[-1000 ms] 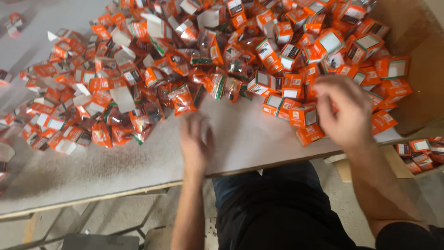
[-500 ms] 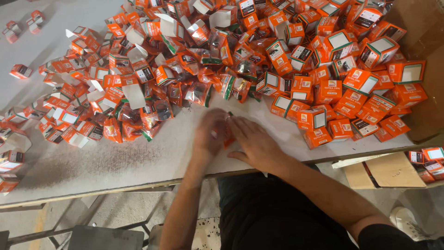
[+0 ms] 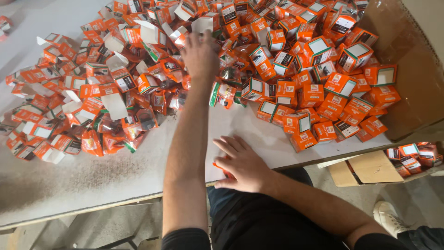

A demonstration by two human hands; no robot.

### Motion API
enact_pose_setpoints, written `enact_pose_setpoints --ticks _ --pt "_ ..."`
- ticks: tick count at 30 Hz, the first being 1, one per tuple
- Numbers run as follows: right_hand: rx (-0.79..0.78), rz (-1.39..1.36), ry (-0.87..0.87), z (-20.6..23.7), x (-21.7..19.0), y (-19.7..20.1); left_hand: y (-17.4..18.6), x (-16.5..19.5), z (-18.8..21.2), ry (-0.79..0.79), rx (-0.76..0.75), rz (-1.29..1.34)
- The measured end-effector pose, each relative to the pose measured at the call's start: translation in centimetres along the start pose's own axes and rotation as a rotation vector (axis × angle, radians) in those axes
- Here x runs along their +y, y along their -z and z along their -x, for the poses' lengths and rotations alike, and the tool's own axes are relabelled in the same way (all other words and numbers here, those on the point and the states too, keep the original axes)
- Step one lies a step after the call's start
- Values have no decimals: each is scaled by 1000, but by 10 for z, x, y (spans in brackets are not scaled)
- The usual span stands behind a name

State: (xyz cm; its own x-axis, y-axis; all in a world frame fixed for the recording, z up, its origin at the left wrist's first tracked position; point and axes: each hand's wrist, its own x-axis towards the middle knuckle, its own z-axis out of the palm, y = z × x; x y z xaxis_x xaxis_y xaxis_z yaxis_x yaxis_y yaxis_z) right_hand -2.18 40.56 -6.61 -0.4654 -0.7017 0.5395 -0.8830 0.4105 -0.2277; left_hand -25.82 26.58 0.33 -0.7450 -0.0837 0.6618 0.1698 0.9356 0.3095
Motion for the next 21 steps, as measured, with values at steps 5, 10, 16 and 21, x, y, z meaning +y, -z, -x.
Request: enact_pose_setpoints --ticks 5,10,16,21 --pt "24 -104 13 25 -7 5 8 -16 -16 50 117 11" --pt "62 -341 -149 43 0 -1 16 -13 -41 -36 212 -50" --pt "73 -530 -356 49 2 -8 36 -33 -74 -287 313 -216" --pt "186 -457 -325 47 4 -16 72 -29 -20 -457 200 97"
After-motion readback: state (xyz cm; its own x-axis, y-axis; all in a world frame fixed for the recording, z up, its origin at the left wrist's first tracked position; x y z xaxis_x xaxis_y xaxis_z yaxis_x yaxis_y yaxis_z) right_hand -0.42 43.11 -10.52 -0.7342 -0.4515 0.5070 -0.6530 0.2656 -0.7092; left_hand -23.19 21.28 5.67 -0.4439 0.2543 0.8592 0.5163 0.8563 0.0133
